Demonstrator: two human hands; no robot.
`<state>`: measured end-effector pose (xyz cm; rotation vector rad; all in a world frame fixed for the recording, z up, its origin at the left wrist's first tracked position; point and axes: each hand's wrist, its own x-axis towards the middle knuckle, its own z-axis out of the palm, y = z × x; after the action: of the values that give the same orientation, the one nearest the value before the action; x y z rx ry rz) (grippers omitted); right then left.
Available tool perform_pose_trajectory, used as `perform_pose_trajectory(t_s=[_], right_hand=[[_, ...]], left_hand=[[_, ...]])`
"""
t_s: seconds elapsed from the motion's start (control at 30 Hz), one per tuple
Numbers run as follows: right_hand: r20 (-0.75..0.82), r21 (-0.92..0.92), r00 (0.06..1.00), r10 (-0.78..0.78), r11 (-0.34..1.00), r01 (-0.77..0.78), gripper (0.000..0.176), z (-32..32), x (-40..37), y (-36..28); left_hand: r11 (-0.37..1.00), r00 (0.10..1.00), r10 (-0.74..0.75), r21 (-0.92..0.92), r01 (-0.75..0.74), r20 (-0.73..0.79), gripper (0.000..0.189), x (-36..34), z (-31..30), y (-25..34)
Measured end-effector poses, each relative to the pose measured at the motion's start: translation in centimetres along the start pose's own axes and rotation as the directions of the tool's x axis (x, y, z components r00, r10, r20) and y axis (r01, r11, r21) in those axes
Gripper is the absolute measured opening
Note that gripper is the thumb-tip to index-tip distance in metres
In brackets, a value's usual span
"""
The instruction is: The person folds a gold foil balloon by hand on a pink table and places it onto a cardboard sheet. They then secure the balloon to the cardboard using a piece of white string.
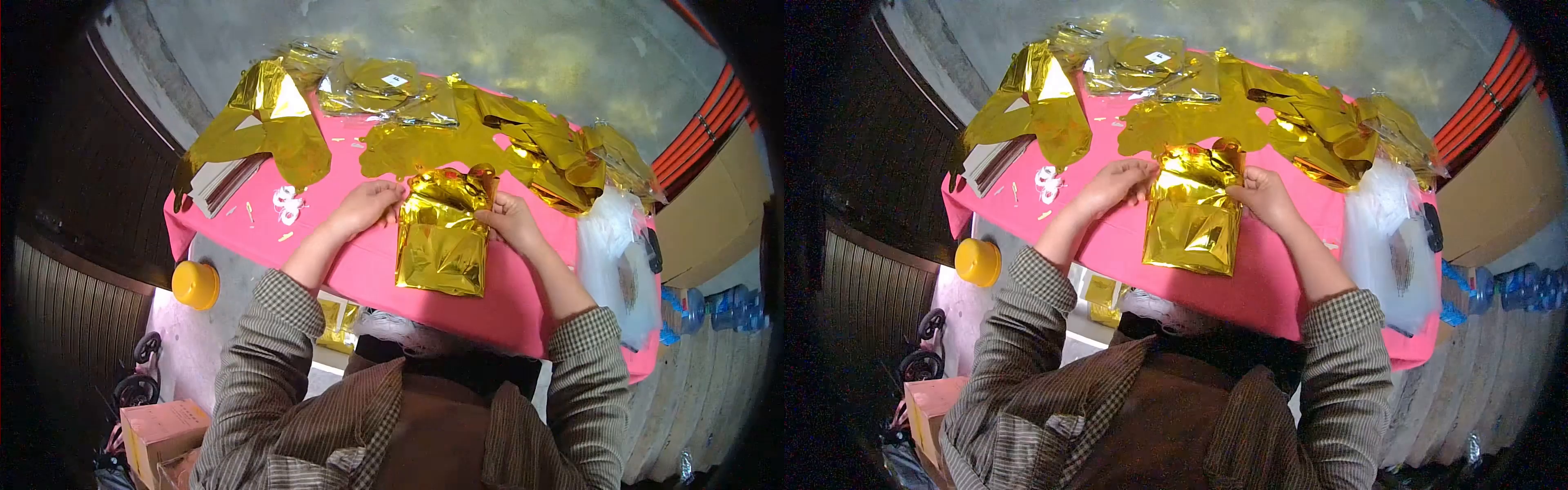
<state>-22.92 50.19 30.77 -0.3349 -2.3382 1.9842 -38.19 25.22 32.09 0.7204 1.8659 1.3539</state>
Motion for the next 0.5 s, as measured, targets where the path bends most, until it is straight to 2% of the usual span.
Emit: perform_pose_trajectory(t_s=[0.07,0.1,0.17,0.27,0.33,0.5], right_hand=[[-0.002,0.010,1.000,0.014,1.000,-0.014,0.013,0.0,-0.4,-0.3],[-0.018,0.037,1.000,0.021,0.999,-0.021,0.010,0.0,-0.7,-0.5],[-0.034,0.068,0.999,0.028,0.997,-0.025,0.008,-0.1,-0.8,-0.4],[-0.045,0.091,0.999,0.014,0.996,-0.010,0.010,-0.1,-0.9,-0.1],[-0.045,0.161,0.999,0.004,0.987,0.004,0.012,0.1,-1.0,-0.4],[-0.026,0.150,1.000,0.006,0.989,-0.002,0.012,0.2,-1.1,-0.4]], left_hand=[[0.978,0.999,-0.032,-0.205,0.035,0.018,0.024,-0.4,-0.4,-0.6],[0.979,0.999,-0.030,-0.202,0.032,0.016,0.024,-0.6,-0.6,-0.8],[0.968,0.979,-0.106,-0.207,0.141,0.172,0.020,-1.3,-0.9,-1.1],[0.940,0.964,-0.147,-0.271,0.205,0.220,0.015,-2.4,-0.6,-1.3],[0.936,0.965,-0.137,-0.291,0.199,0.222,0.015,-3.4,0.0,-0.3],[0.932,0.975,-0.118,-0.318,0.174,0.186,0.015,-3.7,0.6,0.2]])
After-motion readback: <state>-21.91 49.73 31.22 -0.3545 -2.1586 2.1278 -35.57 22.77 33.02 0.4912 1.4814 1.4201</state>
